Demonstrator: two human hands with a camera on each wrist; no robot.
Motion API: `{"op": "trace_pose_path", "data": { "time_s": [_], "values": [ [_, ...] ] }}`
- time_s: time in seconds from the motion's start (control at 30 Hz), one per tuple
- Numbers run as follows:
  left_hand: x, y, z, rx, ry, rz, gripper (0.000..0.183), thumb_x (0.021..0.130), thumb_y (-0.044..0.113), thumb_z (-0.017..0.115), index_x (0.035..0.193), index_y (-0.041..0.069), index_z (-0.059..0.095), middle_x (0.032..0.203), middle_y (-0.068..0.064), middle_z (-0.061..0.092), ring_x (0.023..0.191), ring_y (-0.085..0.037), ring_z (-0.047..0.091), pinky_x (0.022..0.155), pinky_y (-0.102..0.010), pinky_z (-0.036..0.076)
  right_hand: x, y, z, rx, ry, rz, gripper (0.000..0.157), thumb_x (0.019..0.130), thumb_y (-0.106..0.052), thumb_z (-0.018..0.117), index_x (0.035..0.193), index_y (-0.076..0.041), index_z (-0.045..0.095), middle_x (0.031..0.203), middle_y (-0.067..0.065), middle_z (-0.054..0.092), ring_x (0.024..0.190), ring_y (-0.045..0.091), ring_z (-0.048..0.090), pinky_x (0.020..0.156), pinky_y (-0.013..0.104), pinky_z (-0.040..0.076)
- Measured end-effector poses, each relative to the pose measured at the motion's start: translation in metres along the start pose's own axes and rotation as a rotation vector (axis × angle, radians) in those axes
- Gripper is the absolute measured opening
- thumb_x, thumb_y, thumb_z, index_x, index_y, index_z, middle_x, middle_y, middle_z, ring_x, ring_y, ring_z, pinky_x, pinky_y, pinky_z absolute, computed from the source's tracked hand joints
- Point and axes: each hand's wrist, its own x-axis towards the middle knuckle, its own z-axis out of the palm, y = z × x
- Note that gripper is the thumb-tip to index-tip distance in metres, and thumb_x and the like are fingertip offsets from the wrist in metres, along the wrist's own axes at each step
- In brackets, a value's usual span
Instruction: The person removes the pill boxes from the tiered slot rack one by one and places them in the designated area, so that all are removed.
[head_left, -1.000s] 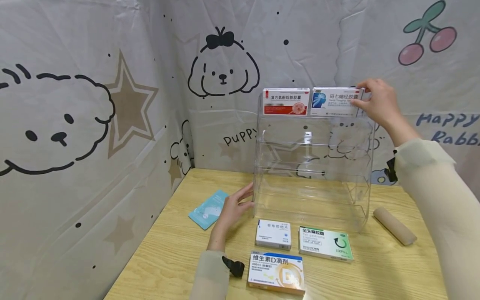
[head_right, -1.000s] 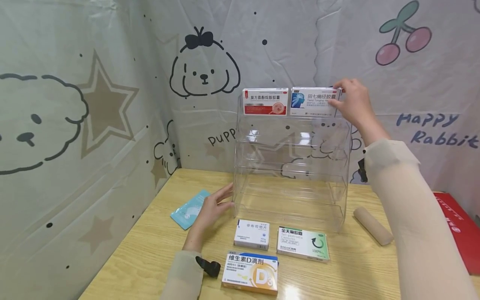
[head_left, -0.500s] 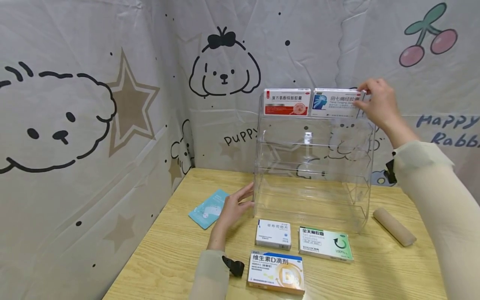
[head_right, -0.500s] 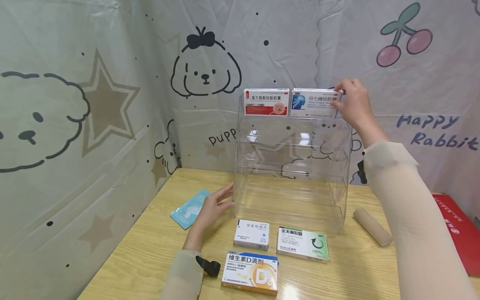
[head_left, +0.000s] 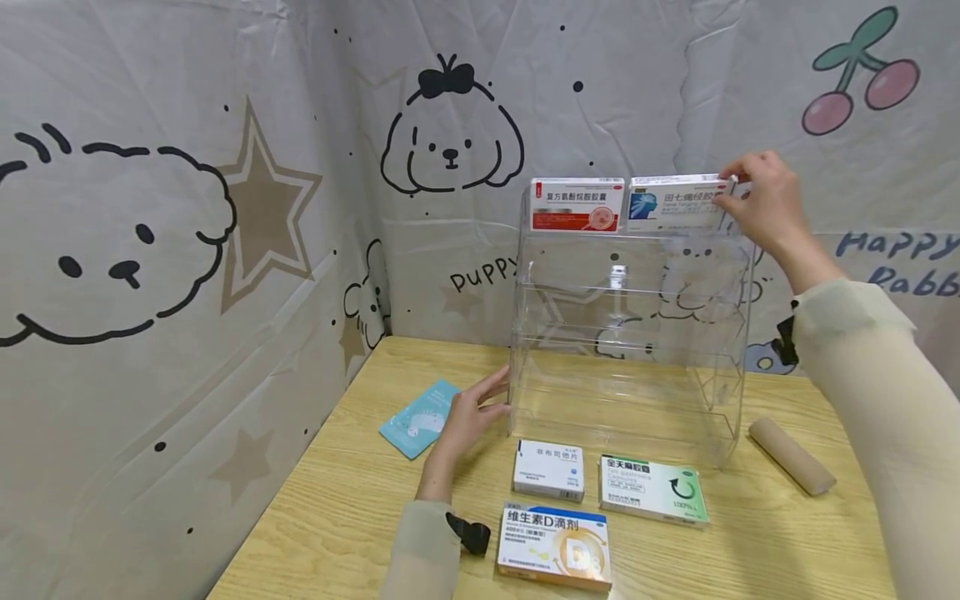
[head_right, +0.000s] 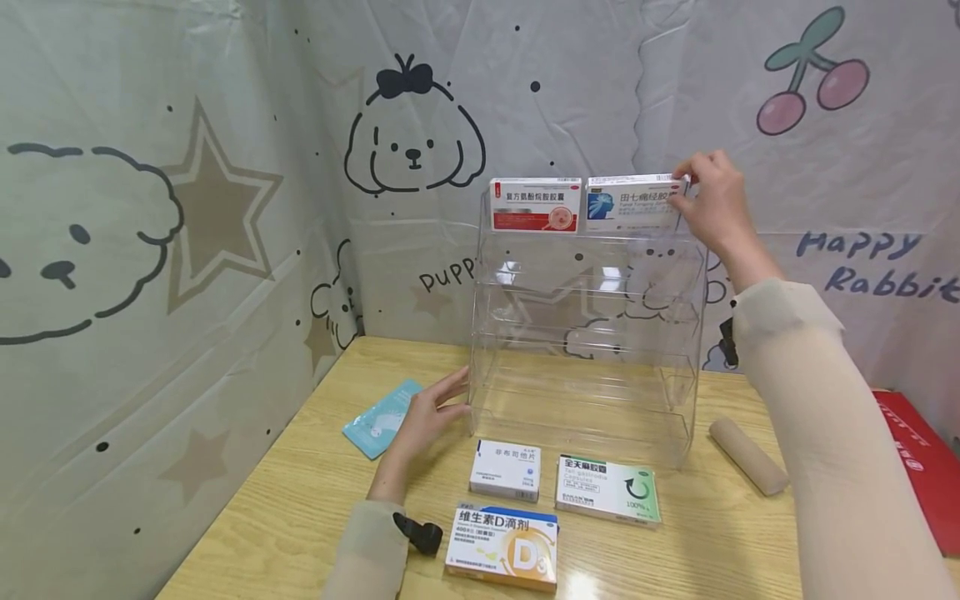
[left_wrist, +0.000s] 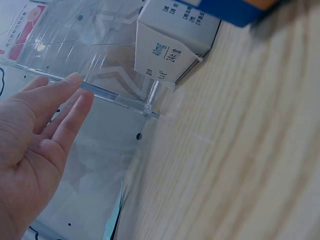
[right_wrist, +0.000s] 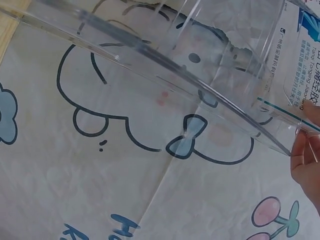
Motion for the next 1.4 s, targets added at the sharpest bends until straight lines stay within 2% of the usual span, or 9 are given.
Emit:
{"op": "trace_pose_path", "data": {
  "time_s": [0.2,0.43,0.7,0.9,1.1,1.2,1.23,1.3,1.4],
  "values": [
    [0.0,0.001,0.001,0.007,0.003,-0.004,0.064,0.089,-0.002,0.066,0.147,0.012,0.045,0.149,-0.013,0.049,0.132,-0.032,0.053,0.101,-0.029,0.057,0.001,0.0,-0.006,0.002,0.037,-0.061,0.026,0.092,0.004,0.061,0.115,0.012,0.055,0.121,0.029,0.045,0.109,0.045,0.052,0.096,0.061,0.052],
    [0.0,0.002,0.002,0.002,-0.003,-0.009,0.064,0.089,-0.002,0.065,0.148,0.013,0.044,0.15,-0.013,0.048,0.133,-0.032,0.053,0.101,-0.03,0.057,0.002,-0.002,-0.013,0.003,0.073,-0.113,0.023,0.09,0.006,0.062,0.112,0.012,0.057,0.119,0.026,0.046,0.108,0.043,0.057,0.102,0.041,0.053],
    [0.0,0.002,0.002,-0.002,-0.004,-0.009,0.064,0.089,-0.001,0.066,0.148,0.014,0.045,0.15,-0.013,0.049,0.133,-0.032,0.053,0.101,-0.03,0.057,0.001,-0.006,-0.024,-0.041,0.084,-0.175,0.022,0.092,0.005,0.061,0.113,0.009,0.057,0.12,0.024,0.048,0.104,0.048,0.063,0.095,0.049,0.054],
    [0.0,0.004,0.002,-0.006,0.001,-0.012,0.064,0.09,-0.003,0.065,0.148,0.013,0.045,0.149,-0.013,0.049,0.133,-0.034,0.052,0.102,-0.031,0.056,0.001,-0.009,-0.032,-0.045,0.117,-0.195,0.021,0.092,0.003,0.061,0.112,0.008,0.057,0.122,0.025,0.048,0.105,0.046,0.06,0.094,0.057,0.054],
    [-0.001,0.004,0.001,-0.009,-0.006,-0.018,0.064,0.09,-0.004,0.064,0.148,0.011,0.043,0.15,-0.014,0.048,0.134,-0.033,0.052,0.103,-0.034,0.056,-0.002,-0.01,-0.038,-0.063,0.161,-0.237,0.02,0.091,0.003,0.063,0.11,0.008,0.059,0.118,0.022,0.049,0.104,0.04,0.06,0.102,0.033,0.055],
    [-0.001,0.005,0.0,-0.005,-0.008,-0.019,0.064,0.09,-0.004,0.064,0.149,0.01,0.043,0.151,-0.014,0.047,0.134,-0.033,0.051,0.103,-0.034,0.056,-0.005,-0.01,-0.039,-0.065,0.168,-0.256,0.02,0.091,0.003,0.063,0.11,0.008,0.059,0.116,0.023,0.049,0.105,0.039,0.06,0.101,0.033,0.055],
    [-0.001,0.005,0.0,-0.005,-0.008,-0.021,0.064,0.09,-0.004,0.064,0.149,0.01,0.043,0.151,-0.014,0.047,0.134,-0.033,0.051,0.103,-0.033,0.056,-0.006,-0.01,-0.04,-0.066,0.168,-0.256,0.02,0.092,0.002,0.063,0.11,0.008,0.059,0.116,0.023,0.048,0.106,0.04,0.059,0.102,0.03,0.054],
    [-0.001,0.004,0.0,-0.002,-0.009,-0.021,0.064,0.09,-0.004,0.064,0.149,0.009,0.042,0.151,-0.014,0.047,0.134,-0.032,0.051,0.103,-0.033,0.056,-0.01,-0.009,-0.04,-0.062,0.168,-0.25,0.02,0.092,0.002,0.063,0.111,0.008,0.059,0.116,0.023,0.048,0.11,0.039,0.056,0.104,0.017,0.052],
    [0.0,0.003,0.0,0.001,-0.01,-0.019,0.064,0.09,-0.004,0.064,0.148,0.008,0.042,0.15,-0.015,0.047,0.134,-0.033,0.052,0.103,-0.034,0.056,-0.016,-0.009,-0.041,-0.049,0.184,-0.234,0.021,0.093,0.0,0.063,0.111,0.008,0.059,0.117,0.023,0.047,0.112,0.035,0.053,0.095,-0.005,0.038]
  ]
}}
